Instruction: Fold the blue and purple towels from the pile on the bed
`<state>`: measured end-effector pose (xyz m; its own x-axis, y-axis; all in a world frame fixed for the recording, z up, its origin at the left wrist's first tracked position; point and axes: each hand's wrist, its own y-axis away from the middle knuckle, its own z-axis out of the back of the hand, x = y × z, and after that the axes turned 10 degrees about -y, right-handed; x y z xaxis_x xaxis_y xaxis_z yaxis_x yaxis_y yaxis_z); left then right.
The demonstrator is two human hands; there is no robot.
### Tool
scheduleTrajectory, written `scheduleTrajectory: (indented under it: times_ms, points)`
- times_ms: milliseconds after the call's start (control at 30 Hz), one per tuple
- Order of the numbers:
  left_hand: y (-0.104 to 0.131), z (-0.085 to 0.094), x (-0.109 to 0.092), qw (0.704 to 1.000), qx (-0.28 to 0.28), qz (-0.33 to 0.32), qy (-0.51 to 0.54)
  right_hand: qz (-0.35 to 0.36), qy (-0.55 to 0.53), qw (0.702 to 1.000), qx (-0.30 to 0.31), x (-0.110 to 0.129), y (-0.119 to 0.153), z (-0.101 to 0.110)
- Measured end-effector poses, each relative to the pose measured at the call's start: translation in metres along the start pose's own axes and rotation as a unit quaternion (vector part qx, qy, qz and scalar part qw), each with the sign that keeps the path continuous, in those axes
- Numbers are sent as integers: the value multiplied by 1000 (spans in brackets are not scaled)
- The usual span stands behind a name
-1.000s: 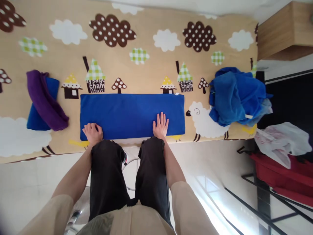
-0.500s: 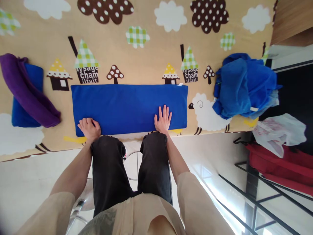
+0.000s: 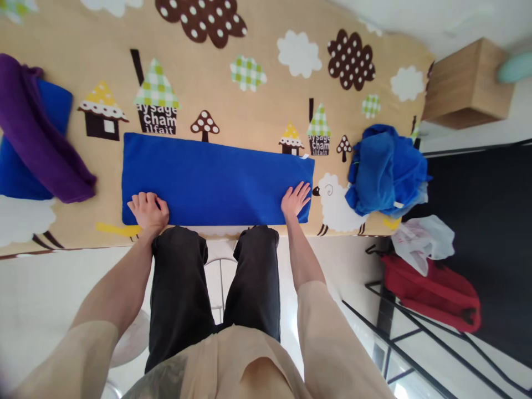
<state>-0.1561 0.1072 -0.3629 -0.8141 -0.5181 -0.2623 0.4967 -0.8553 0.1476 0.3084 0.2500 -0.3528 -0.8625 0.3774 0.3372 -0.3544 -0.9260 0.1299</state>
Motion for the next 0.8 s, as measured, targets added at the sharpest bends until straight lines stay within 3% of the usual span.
scheduleTrajectory:
  times_ms: [100,200,267,567,800]
  points:
    - [0,-3,2,1000,-5,3,13,118,25,991,51,28,22,-5]
    - [0,-5,4,1000,-16,-2,5,289,53,944,150,46,43,-12]
    - [0,-6,5,1000,-19,-2,1,323,62,929,172,48,41,-14]
    - [-1,-8,6,1000,-13,6,3,205,88,973,55,-3,-58,-1]
    - [0,-5,5,1000,-11,7,0,188,81,978,49,-12,-87,5]
